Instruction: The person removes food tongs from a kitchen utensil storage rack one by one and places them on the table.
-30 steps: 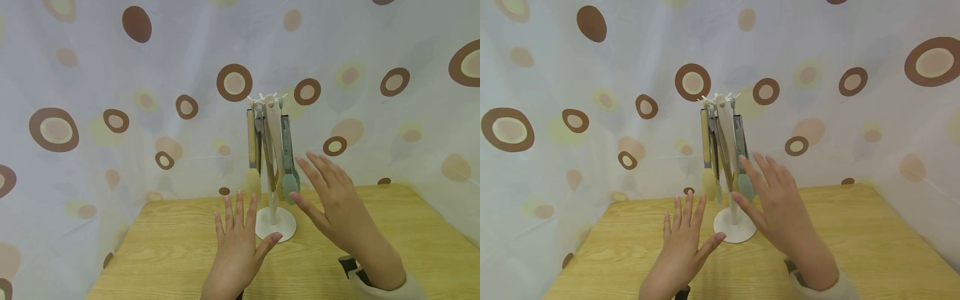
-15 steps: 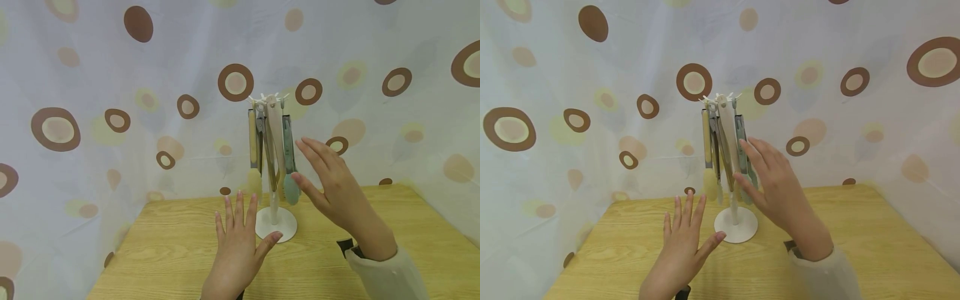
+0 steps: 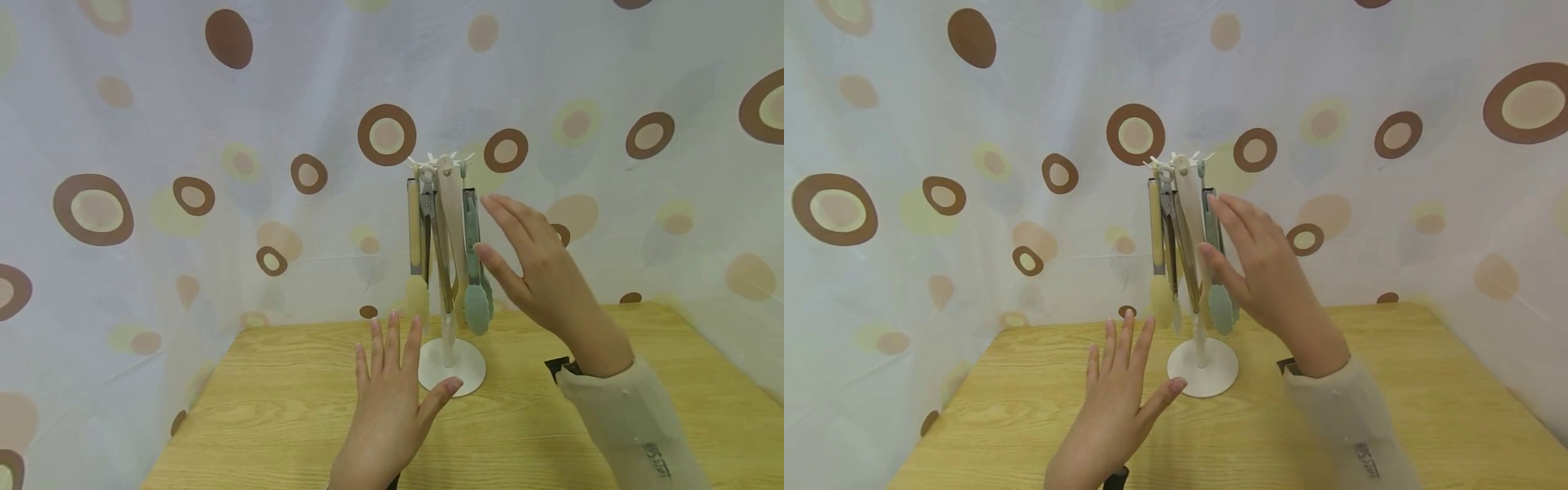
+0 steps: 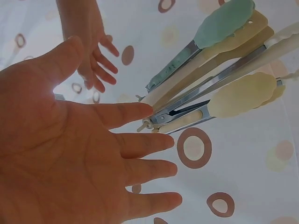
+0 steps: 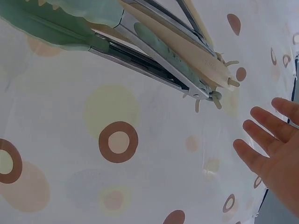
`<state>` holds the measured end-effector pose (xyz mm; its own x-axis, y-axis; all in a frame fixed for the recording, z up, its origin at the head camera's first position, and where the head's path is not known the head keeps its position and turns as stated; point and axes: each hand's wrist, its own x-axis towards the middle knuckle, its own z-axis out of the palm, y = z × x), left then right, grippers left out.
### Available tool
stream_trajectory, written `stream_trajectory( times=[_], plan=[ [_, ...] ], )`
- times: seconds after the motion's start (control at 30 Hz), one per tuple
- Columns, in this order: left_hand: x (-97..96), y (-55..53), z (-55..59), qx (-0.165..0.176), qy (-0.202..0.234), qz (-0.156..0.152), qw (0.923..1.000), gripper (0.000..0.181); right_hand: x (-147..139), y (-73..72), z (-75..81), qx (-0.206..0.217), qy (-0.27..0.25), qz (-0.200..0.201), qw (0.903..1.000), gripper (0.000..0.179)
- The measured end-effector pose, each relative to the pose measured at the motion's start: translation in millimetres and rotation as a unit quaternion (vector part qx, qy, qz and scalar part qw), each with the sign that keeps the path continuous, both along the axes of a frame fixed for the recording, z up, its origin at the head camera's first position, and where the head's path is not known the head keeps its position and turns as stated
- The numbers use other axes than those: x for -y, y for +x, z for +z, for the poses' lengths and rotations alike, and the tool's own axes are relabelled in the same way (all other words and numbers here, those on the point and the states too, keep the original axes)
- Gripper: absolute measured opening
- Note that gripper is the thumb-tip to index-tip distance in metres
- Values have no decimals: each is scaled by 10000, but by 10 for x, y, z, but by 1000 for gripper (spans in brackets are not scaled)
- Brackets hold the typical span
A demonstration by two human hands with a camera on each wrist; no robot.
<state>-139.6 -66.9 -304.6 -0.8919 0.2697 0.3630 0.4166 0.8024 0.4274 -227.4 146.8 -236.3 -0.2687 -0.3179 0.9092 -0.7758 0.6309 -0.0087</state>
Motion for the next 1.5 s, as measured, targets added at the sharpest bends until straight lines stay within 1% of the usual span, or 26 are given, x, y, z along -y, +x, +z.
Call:
stream_trajectory(
  times=[0.2, 0.43, 0.73, 1.0, 1.07, 1.23, 1.3, 1.37, 1.5],
  plan=[
    [6, 5, 6, 25, -18, -4, 10000, 80, 8, -83, 44, 126, -33, -6, 9999, 65],
    [9, 9, 19, 205, 45, -94, 9997, 77, 22, -154, 76, 190, -23, -71, 9998, 65],
    [14, 15, 24, 80, -16, -116, 9999, 76, 39, -298, 148, 97, 56, -143, 9998, 65],
    [18, -2, 27, -14, -32, -161, 9999, 73, 24, -458, 233, 245, 24, -168, 9996, 67],
    [17, -3, 29, 15, -18, -161, 9999, 72, 31, -490, 265, 229, 24, -153, 9996, 67],
    [24, 0, 33, -33, 13, -167, 9999, 72, 70, -589, 341, 218, 25, -120, 9997, 64],
    [27, 0, 35, -30, 15, -163, 9999, 72, 80, -632, 361, 329, 14, -109, 9994, 61],
    [30, 1, 37, 15, 24, -173, 9998, 72, 86, -669, 376, 537, -7, -109, 9985, 58],
    [38, 2, 41, -2, 77, -221, 9997, 72, 104, -732, 408, 1104, -77, -138, 9938, 54]
  ],
)
